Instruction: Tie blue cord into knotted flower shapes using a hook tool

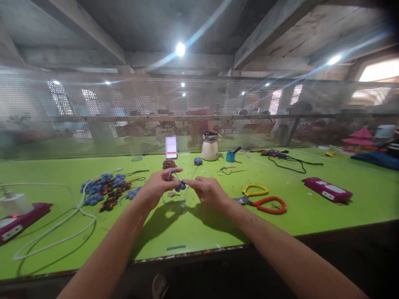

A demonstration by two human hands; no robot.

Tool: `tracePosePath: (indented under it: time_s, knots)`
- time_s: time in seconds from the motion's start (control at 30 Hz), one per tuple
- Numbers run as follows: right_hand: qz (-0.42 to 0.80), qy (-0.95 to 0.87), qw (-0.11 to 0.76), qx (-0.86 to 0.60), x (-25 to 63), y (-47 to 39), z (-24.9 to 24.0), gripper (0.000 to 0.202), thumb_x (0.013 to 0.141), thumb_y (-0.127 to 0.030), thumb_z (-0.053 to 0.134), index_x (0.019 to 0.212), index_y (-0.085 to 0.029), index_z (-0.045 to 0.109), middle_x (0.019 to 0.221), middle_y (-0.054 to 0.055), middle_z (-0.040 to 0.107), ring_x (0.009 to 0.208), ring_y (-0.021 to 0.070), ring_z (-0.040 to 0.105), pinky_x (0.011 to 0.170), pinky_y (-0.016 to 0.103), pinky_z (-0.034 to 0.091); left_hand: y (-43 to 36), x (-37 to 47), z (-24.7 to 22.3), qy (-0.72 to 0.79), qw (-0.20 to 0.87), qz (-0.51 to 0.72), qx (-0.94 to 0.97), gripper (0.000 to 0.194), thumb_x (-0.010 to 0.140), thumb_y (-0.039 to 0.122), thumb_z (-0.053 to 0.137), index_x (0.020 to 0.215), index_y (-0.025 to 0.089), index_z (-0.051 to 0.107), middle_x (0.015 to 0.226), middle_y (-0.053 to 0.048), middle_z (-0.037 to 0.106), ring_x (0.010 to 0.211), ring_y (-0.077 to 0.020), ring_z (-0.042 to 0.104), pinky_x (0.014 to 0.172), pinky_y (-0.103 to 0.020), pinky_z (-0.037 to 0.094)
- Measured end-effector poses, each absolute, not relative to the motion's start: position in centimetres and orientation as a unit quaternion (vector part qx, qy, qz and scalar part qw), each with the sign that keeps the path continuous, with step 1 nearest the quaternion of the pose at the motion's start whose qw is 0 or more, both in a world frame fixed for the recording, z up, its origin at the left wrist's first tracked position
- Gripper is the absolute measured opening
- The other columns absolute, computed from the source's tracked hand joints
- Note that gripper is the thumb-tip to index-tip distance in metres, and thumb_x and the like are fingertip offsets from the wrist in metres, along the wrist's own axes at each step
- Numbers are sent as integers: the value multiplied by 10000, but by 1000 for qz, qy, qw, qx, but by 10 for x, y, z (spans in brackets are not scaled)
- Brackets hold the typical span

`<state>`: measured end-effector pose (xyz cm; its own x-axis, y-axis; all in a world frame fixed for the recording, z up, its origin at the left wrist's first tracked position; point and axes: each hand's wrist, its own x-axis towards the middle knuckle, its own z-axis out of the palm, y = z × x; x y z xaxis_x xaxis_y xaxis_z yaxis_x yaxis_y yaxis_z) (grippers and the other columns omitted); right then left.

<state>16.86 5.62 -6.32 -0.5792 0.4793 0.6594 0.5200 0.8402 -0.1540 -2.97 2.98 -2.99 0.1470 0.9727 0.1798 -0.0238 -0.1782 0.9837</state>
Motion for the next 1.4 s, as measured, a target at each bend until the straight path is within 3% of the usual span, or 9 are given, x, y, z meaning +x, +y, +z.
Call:
tracePosePath:
  time_s: [0.23, 0.4, 0.6, 0.9, 1.03, 1.23, 1.4]
  knots:
    - [-67, -910, 269, -309, 170, 52, -56, 514, 781, 0, 528, 1216, -253, 633, 719, 29, 615, 576, 120, 416, 550, 238, 259, 27, -30, -25, 473, 433, 485, 595, 507, 572, 184, 748, 1069, 117, 671, 580, 35, 585, 570, -135, 545, 632, -291, 395]
    - [16, -917, 293, -270, 171, 55, -55, 560, 739, 21, 526, 1234, -222, 625, 690, 16, 627, 600, 124, 443, 581, 231, 299, 29, -32, -24, 464, 449, 496, 581, 403, 562, 159, 742, 962, 122, 707, 600, 21, 600, 586, -130, 539, 640, -289, 393]
    - [112, -904, 326, -253, 170, 58, -56, 449, 812, -30, 475, 1205, -161, 647, 654, 10, 633, 566, 104, 452, 583, 216, 321, 28, -36, -24, 428, 525, 499, 541, 383, 544, 105, 759, 924, 109, 713, 659, -2, 624, 627, -117, 556, 666, -268, 408]
    - [-77, -912, 273, -295, 171, 46, -52, 524, 798, -42, 510, 1268, -256, 600, 782, 58, 653, 625, 145, 458, 574, 258, 268, 27, -36, -23, 423, 551, 483, 533, 521, 561, 85, 755, 1075, 121, 672, 667, -5, 631, 631, -124, 564, 644, -267, 405]
    - [-98, -915, 253, -299, 172, 45, -51, 512, 803, -54, 520, 1262, -267, 605, 767, 55, 650, 607, 139, 450, 561, 259, 247, 27, -37, -23, 429, 547, 472, 543, 507, 540, 88, 763, 1041, 104, 681, 661, -6, 624, 628, -123, 552, 635, -264, 386]
    - [26, -927, 277, -251, 173, 47, -49, 529, 769, -1, 506, 1237, -216, 626, 783, 48, 687, 619, 118, 478, 588, 224, 303, 30, -43, -24, 424, 552, 448, 561, 447, 520, 102, 773, 963, 105, 710, 661, 8, 603, 618, -106, 537, 625, -246, 367]
    - [132, -910, 317, -234, 173, 50, -50, 463, 776, -19, 496, 1177, -169, 670, 644, 15, 640, 531, 86, 387, 545, 206, 296, 31, -44, -25, 423, 555, 444, 561, 404, 526, 93, 760, 928, 115, 725, 705, -17, 638, 643, -119, 562, 623, -246, 378]
